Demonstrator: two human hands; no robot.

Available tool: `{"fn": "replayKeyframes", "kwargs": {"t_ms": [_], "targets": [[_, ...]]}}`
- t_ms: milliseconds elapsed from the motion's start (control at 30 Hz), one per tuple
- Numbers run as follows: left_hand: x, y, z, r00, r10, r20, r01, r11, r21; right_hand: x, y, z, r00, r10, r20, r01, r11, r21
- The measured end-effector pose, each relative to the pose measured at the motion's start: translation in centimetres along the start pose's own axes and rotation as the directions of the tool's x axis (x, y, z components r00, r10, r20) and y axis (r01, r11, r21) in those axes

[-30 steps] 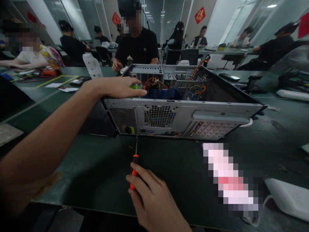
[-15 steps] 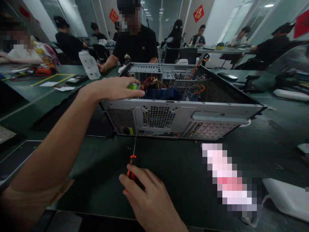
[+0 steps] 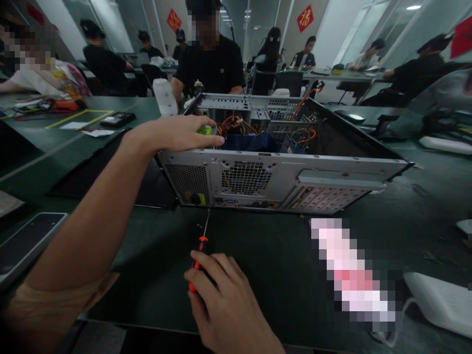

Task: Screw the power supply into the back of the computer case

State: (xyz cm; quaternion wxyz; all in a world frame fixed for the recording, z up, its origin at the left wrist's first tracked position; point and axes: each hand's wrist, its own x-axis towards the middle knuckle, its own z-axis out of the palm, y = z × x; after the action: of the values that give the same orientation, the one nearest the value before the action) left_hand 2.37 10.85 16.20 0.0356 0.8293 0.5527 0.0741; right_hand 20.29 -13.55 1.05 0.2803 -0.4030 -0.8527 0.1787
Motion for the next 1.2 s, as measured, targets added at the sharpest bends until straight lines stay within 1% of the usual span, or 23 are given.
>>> {"fn": "replayKeyframes", "kwargs": {"t_ms": [67,167,267,400,500,633,767,900,1033,1100,1200], "targets": [[-0.02,0.04,-0.03,1.000,-0.008,-0.006,0.008,1.000,0.005,0.10,-0.13,-0.12,1.000,0.002,0.030,-0.001,1.000,-0.020],[-0.08,0.15,-0.07,1.000,-0.020,-0.007,0.020,1.000,0.021,0.18,-0.19,-0.32,0.999,-0.031,0.039,0.033,0.999,-0.035],[-0.07,0.18,-0.08,1.000,-0.001,-0.003,0.001,1.000,0.018,0.16,0.01,-0.32,0.999,-0.041,0.028,0.042,0.999,-0.028],[-0.04,0.14,-0.18,1.000,0.025,0.011,-0.025,1.000,-0.008,0.24,0.23,-0.13,1.000,-0.012,-0.004,0.012,1.000,0.011],[-0.04,0.17,-0.34,0.999,0.038,0.033,-0.038,0.999,-0.005,0.39,0.01,-0.15,1.000,-0.006,0.014,0.006,0.999,-0.036],[0.10,0.11,-0.38,0.997,0.057,0.053,-0.057,0.998,0.001,0.37,-0.18,-0.12,0.998,-0.025,0.056,0.031,0.994,-0.104],[0.29,-0.15,-0.18,0.996,0.076,0.048,-0.076,0.997,-0.005,0.10,0.27,0.24,0.997,-0.023,0.077,0.028,0.998,-0.058],[0.29,-0.27,-0.14,0.997,0.072,0.037,-0.072,0.997,-0.019,-0.12,0.65,0.38,0.999,0.004,0.042,-0.005,1.000,0.025],[0.25,-0.16,-0.27,0.997,0.062,0.045,-0.061,0.998,-0.028,-0.21,0.39,0.15,0.999,0.032,0.015,-0.034,0.995,0.091],[0.21,-0.07,-0.33,0.997,0.053,0.056,-0.053,0.999,-0.013,-0.13,0.21,0.00,1.000,0.026,0.008,-0.027,0.995,0.096],[0.12,0.02,-0.37,0.997,0.045,0.059,-0.045,0.999,-0.007,0.06,0.07,-0.16,1.000,-0.012,0.017,0.011,0.999,0.052]]}}
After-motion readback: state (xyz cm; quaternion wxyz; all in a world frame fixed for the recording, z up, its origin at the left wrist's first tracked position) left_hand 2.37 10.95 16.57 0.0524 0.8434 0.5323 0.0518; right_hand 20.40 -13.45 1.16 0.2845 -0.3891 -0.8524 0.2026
